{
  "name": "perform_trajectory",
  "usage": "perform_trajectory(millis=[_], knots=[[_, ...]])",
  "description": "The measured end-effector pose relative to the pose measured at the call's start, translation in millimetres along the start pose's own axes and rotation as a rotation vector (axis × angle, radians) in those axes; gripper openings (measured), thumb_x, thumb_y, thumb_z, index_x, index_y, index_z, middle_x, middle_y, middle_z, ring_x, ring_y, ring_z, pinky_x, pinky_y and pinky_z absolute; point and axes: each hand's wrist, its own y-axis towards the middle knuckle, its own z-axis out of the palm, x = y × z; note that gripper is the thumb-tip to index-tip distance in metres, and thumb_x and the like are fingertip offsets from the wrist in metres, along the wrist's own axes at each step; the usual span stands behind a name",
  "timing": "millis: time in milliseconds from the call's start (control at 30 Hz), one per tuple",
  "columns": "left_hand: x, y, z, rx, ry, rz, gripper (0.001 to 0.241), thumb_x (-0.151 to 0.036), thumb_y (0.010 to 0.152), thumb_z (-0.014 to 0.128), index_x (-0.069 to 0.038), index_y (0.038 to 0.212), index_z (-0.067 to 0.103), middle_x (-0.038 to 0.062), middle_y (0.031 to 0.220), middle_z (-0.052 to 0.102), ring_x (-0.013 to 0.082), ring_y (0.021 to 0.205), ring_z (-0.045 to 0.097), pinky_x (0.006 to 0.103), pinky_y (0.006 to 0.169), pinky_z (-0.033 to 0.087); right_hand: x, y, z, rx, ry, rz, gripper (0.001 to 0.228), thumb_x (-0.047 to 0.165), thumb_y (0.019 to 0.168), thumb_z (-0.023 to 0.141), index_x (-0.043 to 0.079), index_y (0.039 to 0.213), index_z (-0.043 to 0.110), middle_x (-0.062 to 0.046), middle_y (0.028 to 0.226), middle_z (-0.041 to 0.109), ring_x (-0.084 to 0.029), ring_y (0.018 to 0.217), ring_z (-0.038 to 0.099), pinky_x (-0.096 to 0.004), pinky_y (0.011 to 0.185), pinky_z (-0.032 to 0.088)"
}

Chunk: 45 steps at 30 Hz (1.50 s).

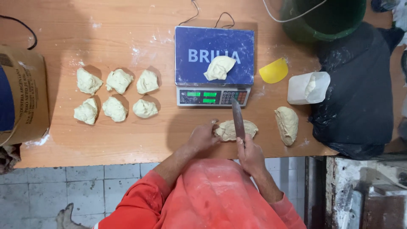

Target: Portioning dough by cutting it into smaller pieces and weighing them on a digital scale.

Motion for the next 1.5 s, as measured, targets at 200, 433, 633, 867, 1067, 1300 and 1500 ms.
perform_trajectory(millis=[200, 433, 633, 867, 1067, 1300, 1500], knots=[[2, -13, 3, -0.385, 0.153, 0.39, 0.029, -0.024, 0.084, 0.079, -0.007, 0.107, 0.072, 0.024, 0.136, 0.063, 0.0396, 0.117, 0.062, 0.0462, 0.095, 0.053, 2, 15, -5, -0.005, -0.021, 0.014, 0.032, 0.036, 0.103, 0.05, 0.007, 0.113, 0.058, -0.015, 0.061, 0.068, -0.038, 0.061, 0.071, -0.053, 0.059, 0.051], [-24, 73, -54, -0.602, -0.258, 0.023, 0.054, -0.042, 0.101, 0.06, -0.002, 0.139, 0.057, 0.018, 0.137, 0.062, 0.0291, 0.128, 0.061, 0.0408, 0.11, 0.049, -32, 118, -8, 0.032, 0.135, -0.028, 0.032, 0.037, 0.105, 0.05, 0.007, 0.109, 0.059, -0.022, 0.079, 0.071, -0.04, 0.074, 0.073, -0.051, 0.067, 0.054], [-10, 126, -73, -0.571, -1.007, -0.055, 0.078, -0.059, 0.104, 0.039, 0.001, 0.154, 0.037, 0.018, 0.153, 0.05, 0.0282, 0.141, 0.051, 0.0409, 0.119, 0.038, 23, 166, -15, -0.017, -0.062, -0.067, 0.031, 0.033, 0.105, 0.048, 0.005, 0.117, 0.056, -0.029, 0.095, 0.069, -0.053, 0.09, 0.065, -0.062, 0.076, 0.049], [13, 77, -82, -0.413, -1.469, -0.061, 0.068, -0.055, 0.101, 0.047, -0.003, 0.145, 0.052, 0.016, 0.134, 0.059, 0.0303, 0.117, 0.061, 0.047, 0.101, 0.05, 14, 103, -56, 0.294, -0.197, -0.545, 0.028, 0.032, 0.1, 0.053, 0.009, 0.114, 0.062, -0.023, 0.09, 0.072, -0.046, 0.084, 0.07, -0.058, 0.071, 0.052], [31, -10, -41, -0.65, -0.203, 0.08, 0.05, -0.043, 0.094, 0.064, -0.004, 0.126, 0.064, 0.018, 0.125, 0.064, 0.0339, 0.114, 0.065, 0.0486, 0.097, 0.054, -23, 67, -46, 0.102, 0.165, -0.123, 0.032, 0.036, 0.101, 0.055, 0.006, 0.113, 0.06, -0.017, 0.074, 0.07, -0.035, 0.066, 0.07, -0.049, 0.059, 0.052], [72, -55, -33, -0.402, 0.702, 0.19, 0.048, -0.031, 0.087, 0.07, -0.01, 0.13, 0.062, 0.017, 0.129, 0.059, 0.0396, 0.125, 0.056, 0.0556, 0.107, 0.044, 26, 6, -20, 0.033, 0.311, 0.11, 0.031, 0.032, 0.099, 0.053, 0.008, 0.119, 0.059, -0.005, 0.068, 0.063, -0.018, 0.051, 0.062, -0.037, 0.047, 0.049], [150, -130, -63, -0.861, 0.212, 0.144, 0.034, -0.016, 0.096, 0.063, -0.007, 0.127, 0.056, 0.021, 0.134, 0.055, 0.0372, 0.122, 0.056, 0.0487, 0.107, 0.049, 37, -30, 46, 0.03, 0.37, 0.058, 0.028, 0.031, 0.102, 0.055, 0.005, 0.113, 0.061, -0.005, 0.066, 0.056, -0.015, 0.051, 0.053, -0.035, 0.047, 0.044]])
